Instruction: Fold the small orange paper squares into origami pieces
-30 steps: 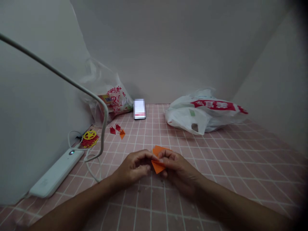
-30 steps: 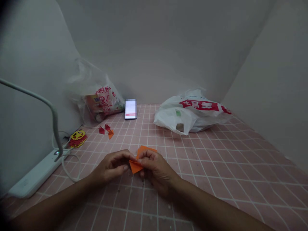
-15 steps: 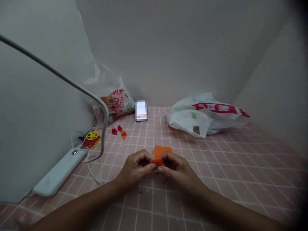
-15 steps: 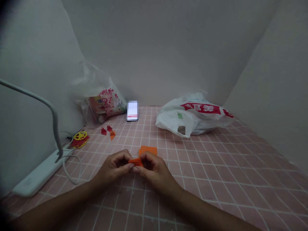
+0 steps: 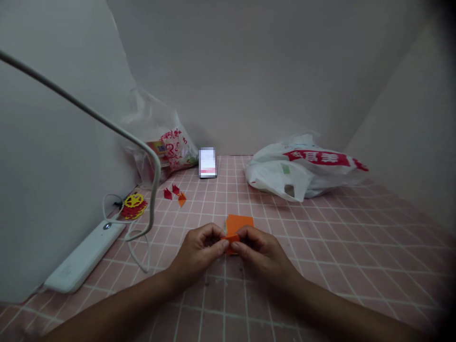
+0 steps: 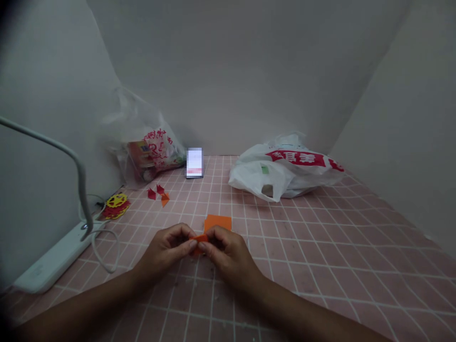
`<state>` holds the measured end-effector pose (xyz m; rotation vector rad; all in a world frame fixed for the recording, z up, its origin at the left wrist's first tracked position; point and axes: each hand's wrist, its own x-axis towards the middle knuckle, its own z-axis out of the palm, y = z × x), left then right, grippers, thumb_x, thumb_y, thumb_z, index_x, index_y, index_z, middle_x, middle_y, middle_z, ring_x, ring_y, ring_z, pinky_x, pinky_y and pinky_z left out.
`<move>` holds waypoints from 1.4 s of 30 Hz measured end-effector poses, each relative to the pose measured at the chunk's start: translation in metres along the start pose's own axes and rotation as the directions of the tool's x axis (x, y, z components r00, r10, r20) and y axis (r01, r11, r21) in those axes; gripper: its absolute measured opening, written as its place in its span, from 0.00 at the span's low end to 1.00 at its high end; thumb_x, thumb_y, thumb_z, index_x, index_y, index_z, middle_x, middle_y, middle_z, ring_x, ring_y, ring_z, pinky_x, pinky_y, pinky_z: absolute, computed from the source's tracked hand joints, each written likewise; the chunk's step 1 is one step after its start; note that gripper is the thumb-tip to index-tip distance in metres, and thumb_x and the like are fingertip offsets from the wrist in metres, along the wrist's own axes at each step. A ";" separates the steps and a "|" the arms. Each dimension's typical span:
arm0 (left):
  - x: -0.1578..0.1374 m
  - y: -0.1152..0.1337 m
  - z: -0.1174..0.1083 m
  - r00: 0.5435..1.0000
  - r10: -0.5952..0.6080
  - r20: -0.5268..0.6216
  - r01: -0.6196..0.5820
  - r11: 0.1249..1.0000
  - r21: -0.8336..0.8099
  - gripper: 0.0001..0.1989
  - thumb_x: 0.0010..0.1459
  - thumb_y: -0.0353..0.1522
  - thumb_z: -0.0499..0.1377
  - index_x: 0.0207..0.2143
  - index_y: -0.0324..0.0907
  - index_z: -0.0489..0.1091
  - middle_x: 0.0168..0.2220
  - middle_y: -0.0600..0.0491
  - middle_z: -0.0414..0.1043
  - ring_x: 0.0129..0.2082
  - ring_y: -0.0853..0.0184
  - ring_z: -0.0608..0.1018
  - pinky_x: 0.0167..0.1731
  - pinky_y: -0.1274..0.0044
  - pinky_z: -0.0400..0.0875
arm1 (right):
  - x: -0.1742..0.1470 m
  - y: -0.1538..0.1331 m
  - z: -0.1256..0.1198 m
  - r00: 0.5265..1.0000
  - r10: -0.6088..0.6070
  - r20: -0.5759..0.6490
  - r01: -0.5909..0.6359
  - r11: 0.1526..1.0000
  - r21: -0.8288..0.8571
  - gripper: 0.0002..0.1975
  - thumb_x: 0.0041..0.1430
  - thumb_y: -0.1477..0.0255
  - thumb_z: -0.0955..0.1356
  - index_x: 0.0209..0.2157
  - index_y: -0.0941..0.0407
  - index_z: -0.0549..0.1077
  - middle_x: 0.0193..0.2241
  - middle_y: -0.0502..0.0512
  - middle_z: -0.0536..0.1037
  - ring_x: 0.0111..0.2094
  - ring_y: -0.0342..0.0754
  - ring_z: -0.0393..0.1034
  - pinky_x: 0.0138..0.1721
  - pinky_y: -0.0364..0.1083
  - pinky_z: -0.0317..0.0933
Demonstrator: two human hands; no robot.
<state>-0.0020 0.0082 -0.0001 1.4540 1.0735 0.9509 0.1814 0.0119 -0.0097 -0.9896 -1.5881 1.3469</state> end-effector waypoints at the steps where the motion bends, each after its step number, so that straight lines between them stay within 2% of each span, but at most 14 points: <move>1: 0.000 0.000 0.000 1.000 0.001 -0.001 -0.001 1.000 0.004 0.08 0.55 0.35 0.61 0.30 0.38 0.70 0.27 0.53 0.72 0.27 0.70 0.73 0.31 0.76 0.67 | 0.000 0.000 0.000 1.000 0.000 -0.002 0.000 1.000 -0.005 0.09 0.58 0.66 0.69 0.28 0.57 0.72 0.25 0.51 0.73 0.27 0.44 0.65 0.28 0.44 0.57; 9: 0.001 0.002 0.000 0.999 0.001 -0.033 -0.001 1.000 -0.006 0.08 0.54 0.35 0.61 0.29 0.38 0.69 0.25 0.55 0.71 0.25 0.71 0.73 0.28 0.78 0.67 | 0.000 0.001 0.000 1.000 0.016 -0.016 -0.016 1.000 -0.003 0.08 0.57 0.66 0.68 0.28 0.56 0.70 0.24 0.50 0.70 0.26 0.44 0.64 0.28 0.44 0.56; 16: 0.000 0.004 0.000 0.998 0.015 -0.066 -0.010 0.998 0.068 0.09 0.54 0.35 0.63 0.27 0.38 0.70 0.24 0.55 0.71 0.25 0.71 0.72 0.27 0.79 0.66 | 0.001 -0.002 0.001 0.998 0.056 0.002 -0.056 0.996 0.063 0.10 0.58 0.65 0.68 0.29 0.57 0.70 0.26 0.50 0.70 0.27 0.44 0.64 0.29 0.44 0.57; 24: -0.001 0.007 -0.002 0.994 0.108 -0.035 -0.103 0.989 0.108 0.10 0.60 0.35 0.58 0.30 0.39 0.73 0.23 0.55 0.71 0.25 0.71 0.73 0.28 0.80 0.68 | 0.001 0.002 0.000 0.998 0.062 -0.011 -0.060 0.995 0.080 0.09 0.59 0.66 0.67 0.28 0.57 0.69 0.24 0.49 0.69 0.26 0.43 0.63 0.28 0.43 0.56; 29: -0.002 0.004 -0.002 0.991 0.129 -0.046 -0.119 0.976 0.181 0.10 0.60 0.35 0.58 0.29 0.39 0.73 0.22 0.55 0.72 0.24 0.70 0.73 0.27 0.79 0.67 | 0.000 0.001 0.000 0.999 0.033 -0.028 -0.033 0.999 0.024 0.09 0.59 0.67 0.66 0.28 0.57 0.69 0.24 0.48 0.68 0.26 0.43 0.62 0.29 0.44 0.55; 34: -0.002 0.004 -0.001 0.980 0.185 -0.079 -0.152 0.938 0.311 0.10 0.59 0.33 0.57 0.26 0.39 0.70 0.21 0.57 0.68 0.22 0.72 0.69 0.24 0.81 0.63 | -0.002 0.000 0.003 1.000 0.025 -0.009 -0.025 0.998 0.051 0.09 0.61 0.67 0.66 0.29 0.56 0.68 0.23 0.47 0.67 0.24 0.42 0.61 0.27 0.43 0.55; 38: -0.002 0.005 0.000 0.972 0.213 -0.100 -0.163 0.916 0.366 0.09 0.56 0.31 0.57 0.23 0.40 0.68 0.20 0.58 0.65 0.20 0.73 0.66 0.22 0.81 0.61 | -0.003 0.002 0.005 0.999 -0.008 -0.047 0.012 0.996 0.094 0.06 0.60 0.67 0.67 0.35 0.55 0.68 0.27 0.49 0.69 0.28 0.44 0.64 0.29 0.44 0.59; 42: -0.002 0.004 0.000 0.964 0.243 -0.107 -0.179 0.891 0.416 0.08 0.56 0.30 0.57 0.23 0.40 0.67 0.20 0.58 0.65 0.20 0.73 0.67 0.22 0.82 0.61 | -0.004 0.001 0.005 0.996 -0.058 -0.075 0.064 0.995 0.081 0.04 0.60 0.70 0.67 0.35 0.54 0.66 0.28 0.49 0.68 0.29 0.44 0.64 0.30 0.44 0.59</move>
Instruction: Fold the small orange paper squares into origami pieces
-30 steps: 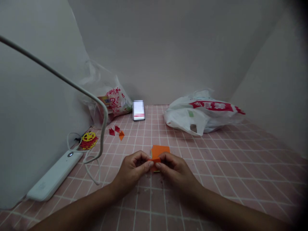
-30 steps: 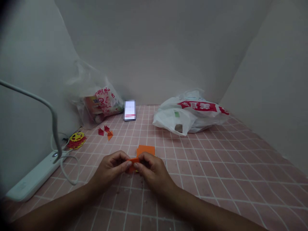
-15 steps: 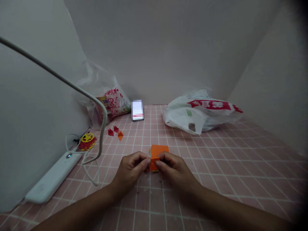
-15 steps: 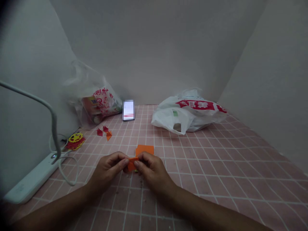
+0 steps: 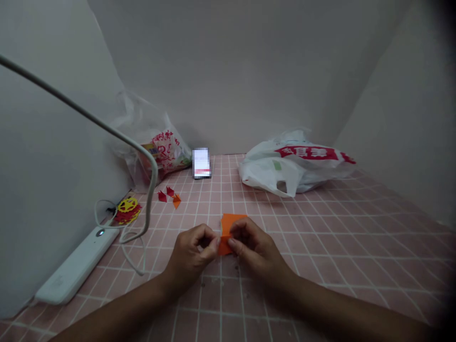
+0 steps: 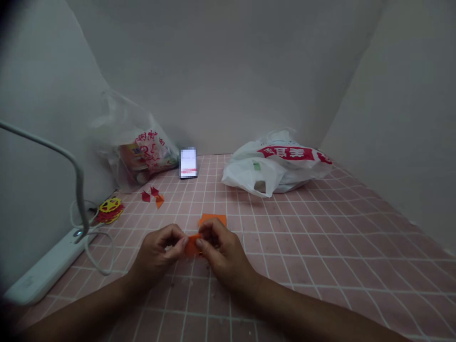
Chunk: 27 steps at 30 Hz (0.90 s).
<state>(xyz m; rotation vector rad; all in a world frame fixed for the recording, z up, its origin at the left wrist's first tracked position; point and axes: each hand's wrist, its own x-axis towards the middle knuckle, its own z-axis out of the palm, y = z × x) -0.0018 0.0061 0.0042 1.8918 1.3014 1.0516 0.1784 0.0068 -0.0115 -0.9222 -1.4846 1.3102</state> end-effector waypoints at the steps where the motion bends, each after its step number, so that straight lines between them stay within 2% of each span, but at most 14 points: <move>1: 0.000 0.000 0.000 1.000 0.012 -0.001 -0.012 1.000 0.013 0.08 0.56 0.29 0.57 0.23 0.40 0.67 0.20 0.58 0.66 0.21 0.73 0.67 0.23 0.82 0.61 | 0.000 -0.001 0.000 1.000 -0.011 -0.003 0.011 1.000 -0.021 0.04 0.60 0.70 0.67 0.34 0.54 0.66 0.28 0.49 0.68 0.29 0.44 0.63 0.30 0.44 0.58; 6: -0.001 0.001 0.000 0.997 0.075 -0.003 -0.075 0.995 0.062 0.08 0.56 0.28 0.57 0.24 0.40 0.67 0.21 0.57 0.67 0.21 0.73 0.69 0.24 0.81 0.63 | 0.001 -0.003 -0.001 0.999 -0.030 -0.009 0.030 0.998 -0.049 0.04 0.59 0.71 0.66 0.31 0.55 0.67 0.27 0.48 0.67 0.29 0.44 0.62 0.31 0.44 0.57; 11: -0.002 0.000 0.001 0.993 0.119 0.009 -0.119 0.991 0.061 0.08 0.57 0.27 0.57 0.25 0.39 0.69 0.22 0.56 0.69 0.22 0.72 0.71 0.25 0.81 0.65 | 0.003 -0.003 -0.002 1.000 0.028 -0.014 -0.028 0.999 -0.027 0.04 0.57 0.71 0.66 0.29 0.55 0.67 0.26 0.49 0.68 0.29 0.45 0.63 0.31 0.45 0.58; 21: -0.001 0.000 0.000 0.995 0.086 0.059 -0.087 0.996 0.017 0.04 0.58 0.29 0.60 0.32 0.40 0.74 0.26 0.53 0.76 0.26 0.69 0.76 0.27 0.79 0.69 | 0.001 -0.002 -0.005 1.000 -0.017 -0.021 0.015 0.993 -0.118 0.03 0.58 0.73 0.65 0.30 0.55 0.68 0.28 0.51 0.71 0.30 0.46 0.65 0.32 0.46 0.59; 27: -0.002 0.001 0.001 0.996 0.078 0.053 -0.079 0.997 0.012 0.05 0.57 0.29 0.59 0.28 0.39 0.73 0.24 0.54 0.74 0.24 0.70 0.75 0.26 0.80 0.67 | 0.000 -0.001 -0.004 1.000 -0.011 0.013 0.013 0.994 -0.106 0.03 0.59 0.74 0.65 0.30 0.55 0.68 0.27 0.50 0.71 0.30 0.45 0.65 0.32 0.45 0.59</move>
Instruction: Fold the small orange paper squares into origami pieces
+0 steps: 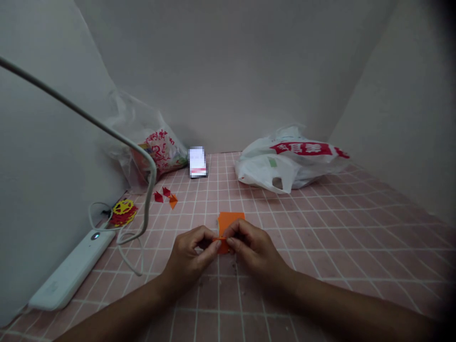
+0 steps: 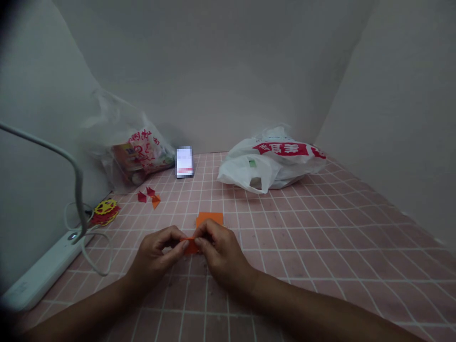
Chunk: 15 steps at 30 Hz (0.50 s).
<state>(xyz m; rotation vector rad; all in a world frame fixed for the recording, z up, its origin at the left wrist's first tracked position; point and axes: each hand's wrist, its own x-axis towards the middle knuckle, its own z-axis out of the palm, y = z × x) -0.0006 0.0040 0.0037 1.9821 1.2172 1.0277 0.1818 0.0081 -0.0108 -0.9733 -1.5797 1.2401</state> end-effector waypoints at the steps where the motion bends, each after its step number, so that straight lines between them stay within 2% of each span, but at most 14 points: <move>1: 0.000 0.001 0.000 1.000 -0.011 -0.007 0.011 1.000 -0.009 0.05 0.57 0.29 0.59 0.27 0.39 0.72 0.24 0.54 0.73 0.24 0.70 0.74 0.26 0.80 0.67 | 0.000 0.000 0.001 1.000 0.012 0.000 -0.012 1.000 0.027 0.04 0.59 0.74 0.65 0.30 0.55 0.68 0.27 0.50 0.70 0.29 0.45 0.64 0.31 0.45 0.58; 6: 0.001 0.004 -0.001 0.992 -0.125 -0.029 0.122 0.989 -0.088 0.09 0.56 0.31 0.58 0.24 0.39 0.68 0.21 0.57 0.68 0.21 0.72 0.71 0.23 0.81 0.65 | 0.003 -0.002 0.003 0.996 0.090 -0.006 -0.087 0.973 0.215 0.05 0.60 0.68 0.65 0.34 0.55 0.69 0.26 0.48 0.68 0.27 0.43 0.64 0.30 0.44 0.60; 10: 0.002 0.003 0.000 0.987 -0.160 -0.034 0.153 0.977 -0.145 0.09 0.56 0.33 0.59 0.24 0.40 0.68 0.20 0.57 0.67 0.21 0.72 0.70 0.23 0.81 0.65 | 0.003 -0.004 0.002 0.997 0.071 0.030 -0.075 0.987 0.141 0.08 0.60 0.67 0.65 0.30 0.56 0.70 0.25 0.48 0.67 0.26 0.43 0.63 0.29 0.43 0.59; 15: 0.001 0.001 0.001 0.989 -0.143 -0.047 0.137 0.985 -0.108 0.09 0.56 0.33 0.58 0.23 0.40 0.67 0.20 0.57 0.66 0.20 0.72 0.70 0.23 0.81 0.65 | 0.002 -0.003 0.001 1.000 0.014 0.000 -0.014 0.999 0.051 0.05 0.59 0.70 0.66 0.30 0.55 0.71 0.26 0.49 0.70 0.29 0.44 0.64 0.32 0.44 0.59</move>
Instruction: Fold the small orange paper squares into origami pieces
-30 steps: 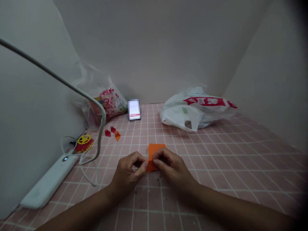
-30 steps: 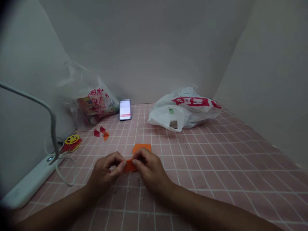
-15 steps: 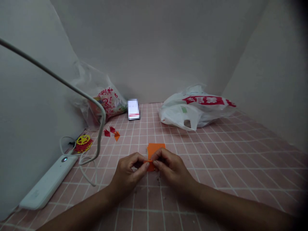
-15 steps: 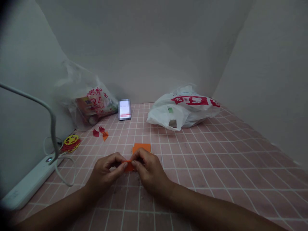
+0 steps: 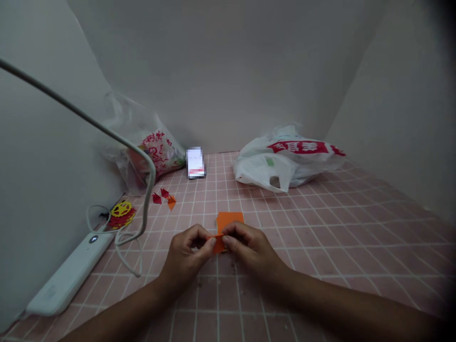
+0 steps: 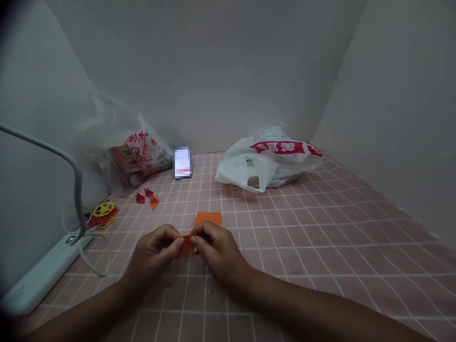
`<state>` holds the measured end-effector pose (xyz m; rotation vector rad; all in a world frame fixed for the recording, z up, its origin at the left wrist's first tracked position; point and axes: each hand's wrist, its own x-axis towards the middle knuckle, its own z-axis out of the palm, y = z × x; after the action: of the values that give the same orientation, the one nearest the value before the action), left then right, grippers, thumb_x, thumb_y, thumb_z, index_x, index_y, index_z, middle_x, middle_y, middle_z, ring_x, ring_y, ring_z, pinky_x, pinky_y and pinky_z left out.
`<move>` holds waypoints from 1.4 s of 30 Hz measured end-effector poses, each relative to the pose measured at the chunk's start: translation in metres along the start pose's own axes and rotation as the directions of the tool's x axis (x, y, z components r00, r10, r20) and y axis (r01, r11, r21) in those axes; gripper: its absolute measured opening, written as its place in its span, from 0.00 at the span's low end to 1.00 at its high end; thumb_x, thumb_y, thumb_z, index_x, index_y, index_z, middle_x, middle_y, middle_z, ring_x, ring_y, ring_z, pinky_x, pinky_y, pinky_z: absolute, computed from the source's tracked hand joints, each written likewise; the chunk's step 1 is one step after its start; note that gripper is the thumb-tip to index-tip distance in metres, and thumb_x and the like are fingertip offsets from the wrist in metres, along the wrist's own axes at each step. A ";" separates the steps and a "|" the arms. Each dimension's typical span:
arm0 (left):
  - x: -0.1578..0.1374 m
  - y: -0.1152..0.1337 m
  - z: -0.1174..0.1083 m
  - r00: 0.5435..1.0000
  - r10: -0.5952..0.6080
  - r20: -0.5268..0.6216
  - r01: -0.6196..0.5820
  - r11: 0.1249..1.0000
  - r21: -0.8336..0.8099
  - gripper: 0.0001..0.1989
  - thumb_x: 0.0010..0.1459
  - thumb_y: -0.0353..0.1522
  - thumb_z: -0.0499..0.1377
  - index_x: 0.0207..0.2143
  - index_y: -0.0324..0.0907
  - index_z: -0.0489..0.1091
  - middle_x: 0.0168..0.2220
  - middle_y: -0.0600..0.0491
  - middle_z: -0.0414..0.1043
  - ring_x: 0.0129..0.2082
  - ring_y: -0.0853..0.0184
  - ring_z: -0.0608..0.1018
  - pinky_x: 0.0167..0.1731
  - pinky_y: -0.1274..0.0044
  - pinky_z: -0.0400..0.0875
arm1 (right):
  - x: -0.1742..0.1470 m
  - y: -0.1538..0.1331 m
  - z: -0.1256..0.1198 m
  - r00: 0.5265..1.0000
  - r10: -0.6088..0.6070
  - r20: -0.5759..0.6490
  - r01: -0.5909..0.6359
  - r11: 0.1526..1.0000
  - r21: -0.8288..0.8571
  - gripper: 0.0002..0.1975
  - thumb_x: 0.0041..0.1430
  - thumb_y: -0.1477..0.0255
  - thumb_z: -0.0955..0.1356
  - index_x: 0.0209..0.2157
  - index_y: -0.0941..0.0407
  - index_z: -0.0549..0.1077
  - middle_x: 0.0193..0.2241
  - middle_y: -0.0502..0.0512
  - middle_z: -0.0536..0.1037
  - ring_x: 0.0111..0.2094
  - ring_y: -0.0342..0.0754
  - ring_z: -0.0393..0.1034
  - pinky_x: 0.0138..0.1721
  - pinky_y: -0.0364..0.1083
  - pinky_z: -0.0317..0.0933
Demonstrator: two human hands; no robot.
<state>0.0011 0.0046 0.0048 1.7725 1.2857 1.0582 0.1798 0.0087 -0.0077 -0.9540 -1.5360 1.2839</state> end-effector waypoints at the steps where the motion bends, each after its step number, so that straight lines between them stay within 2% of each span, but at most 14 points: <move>1: 0.000 0.000 0.000 1.000 0.007 0.002 -0.007 1.000 0.008 0.09 0.56 0.33 0.58 0.23 0.40 0.67 0.20 0.57 0.67 0.21 0.72 0.70 0.23 0.81 0.65 | 0.000 0.000 0.000 1.000 0.001 0.001 -0.001 1.000 -0.006 0.05 0.59 0.70 0.66 0.30 0.55 0.71 0.26 0.50 0.71 0.29 0.45 0.65 0.32 0.44 0.59; 4: 0.000 0.001 0.000 0.999 0.027 0.019 -0.027 0.999 0.037 0.09 0.56 0.32 0.58 0.23 0.39 0.68 0.21 0.56 0.68 0.22 0.72 0.71 0.25 0.80 0.66 | -0.001 0.000 0.001 1.000 0.020 0.000 -0.020 1.000 -0.001 0.06 0.59 0.69 0.66 0.29 0.56 0.71 0.27 0.51 0.72 0.30 0.45 0.66 0.32 0.45 0.59; 8: 0.001 0.004 -0.001 0.997 0.029 0.070 -0.032 0.998 0.049 0.08 0.56 0.32 0.58 0.24 0.39 0.69 0.22 0.55 0.69 0.23 0.71 0.71 0.26 0.80 0.65 | 0.001 -0.002 -0.002 1.000 0.019 0.000 -0.019 0.999 -0.026 0.07 0.58 0.71 0.66 0.26 0.56 0.69 0.24 0.48 0.69 0.27 0.44 0.63 0.30 0.44 0.57; 14: 0.003 0.006 -0.007 0.983 -0.027 0.182 0.025 1.000 0.011 0.09 0.58 0.33 0.58 0.27 0.39 0.71 0.23 0.56 0.68 0.24 0.71 0.69 0.26 0.80 0.63 | 0.006 -0.002 -0.007 0.993 -0.017 0.115 0.024 0.997 -0.066 0.08 0.59 0.71 0.64 0.25 0.55 0.67 0.23 0.48 0.67 0.26 0.44 0.61 0.29 0.43 0.54; 18: 0.001 0.002 -0.006 0.987 -0.094 0.133 0.108 0.988 -0.106 0.11 0.59 0.36 0.58 0.27 0.39 0.69 0.22 0.57 0.67 0.23 0.72 0.68 0.25 0.80 0.63 | 0.006 0.000 -0.006 0.995 0.035 0.091 -0.036 0.999 0.002 0.16 0.65 0.66 0.61 0.23 0.55 0.64 0.22 0.48 0.64 0.25 0.43 0.59 0.27 0.43 0.53; 20: -0.001 0.000 -0.004 0.987 -0.120 0.109 0.136 0.980 -0.144 0.12 0.60 0.37 0.59 0.27 0.39 0.68 0.22 0.57 0.67 0.23 0.71 0.69 0.25 0.80 0.63 | 0.004 0.000 -0.004 0.986 0.075 0.148 -0.084 0.995 0.059 0.17 0.65 0.63 0.61 0.25 0.56 0.66 0.22 0.48 0.66 0.25 0.43 0.60 0.27 0.43 0.53; 22: -0.002 -0.001 -0.003 0.987 -0.128 0.095 0.143 0.975 -0.169 0.12 0.60 0.38 0.58 0.27 0.39 0.68 0.22 0.57 0.68 0.23 0.71 0.70 0.26 0.79 0.64 | 0.003 0.000 -0.002 0.966 0.128 0.223 -0.152 0.984 0.095 0.13 0.62 0.63 0.64 0.28 0.57 0.69 0.22 0.48 0.68 0.24 0.42 0.61 0.26 0.42 0.53; 25: -0.001 -0.002 -0.003 0.988 -0.129 0.090 0.143 0.973 -0.180 0.12 0.61 0.38 0.58 0.28 0.39 0.67 0.22 0.57 0.67 0.23 0.71 0.70 0.26 0.79 0.64 | 0.002 0.001 -0.001 0.969 0.174 0.175 -0.186 0.981 0.049 0.11 0.59 0.67 0.66 0.25 0.57 0.68 0.21 0.48 0.67 0.23 0.42 0.60 0.25 0.43 0.53; 28: 0.002 -0.002 -0.003 0.983 -0.142 0.115 0.160 0.974 -0.163 0.12 0.61 0.38 0.58 0.28 0.39 0.68 0.22 0.58 0.66 0.23 0.71 0.68 0.26 0.79 0.63 | 0.003 0.001 -0.003 0.981 0.157 0.117 -0.156 0.988 -0.018 0.12 0.59 0.66 0.64 0.24 0.56 0.66 0.20 0.48 0.66 0.23 0.43 0.59 0.25 0.43 0.52; 33: 0.004 0.001 -0.005 0.978 -0.114 0.174 0.138 0.982 -0.130 0.09 0.57 0.35 0.60 0.28 0.38 0.70 0.25 0.56 0.68 0.26 0.70 0.70 0.28 0.79 0.64 | 0.005 -0.002 -0.005 0.975 0.055 0.215 -0.021 0.988 -0.156 0.11 0.58 0.71 0.63 0.22 0.57 0.67 0.21 0.49 0.66 0.24 0.43 0.59 0.27 0.44 0.51; 35: 0.003 0.002 -0.005 0.978 -0.109 0.178 0.129 0.986 -0.110 0.11 0.58 0.36 0.59 0.26 0.38 0.69 0.23 0.56 0.66 0.24 0.71 0.68 0.27 0.79 0.63 | 0.004 -0.002 -0.004 0.974 0.047 0.220 -0.011 0.987 -0.161 0.12 0.57 0.71 0.63 0.21 0.56 0.64 0.19 0.48 0.63 0.23 0.42 0.57 0.25 0.44 0.49; 39: 0.002 0.001 -0.004 0.972 -0.173 0.160 0.197 0.968 -0.152 0.13 0.59 0.39 0.58 0.26 0.39 0.68 0.22 0.58 0.65 0.23 0.72 0.67 0.25 0.80 0.62 | 0.003 0.000 -0.004 0.980 0.092 0.177 -0.074 0.992 -0.106 0.13 0.59 0.69 0.63 0.22 0.56 0.64 0.20 0.47 0.63 0.23 0.43 0.57 0.25 0.44 0.50; 42: 0.005 0.000 -0.003 0.952 -0.228 0.205 0.269 0.943 -0.198 0.12 0.56 0.39 0.60 0.26 0.39 0.68 0.20 0.58 0.64 0.21 0.72 0.67 0.23 0.80 0.62 | 0.004 -0.001 -0.005 0.981 0.118 0.153 -0.104 0.990 -0.100 0.12 0.59 0.68 0.63 0.22 0.56 0.65 0.20 0.47 0.63 0.23 0.43 0.57 0.25 0.44 0.51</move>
<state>-0.0005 0.0098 0.0066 1.4559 1.1925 0.8433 0.1834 0.0143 -0.0060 -1.0286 -1.6968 1.4069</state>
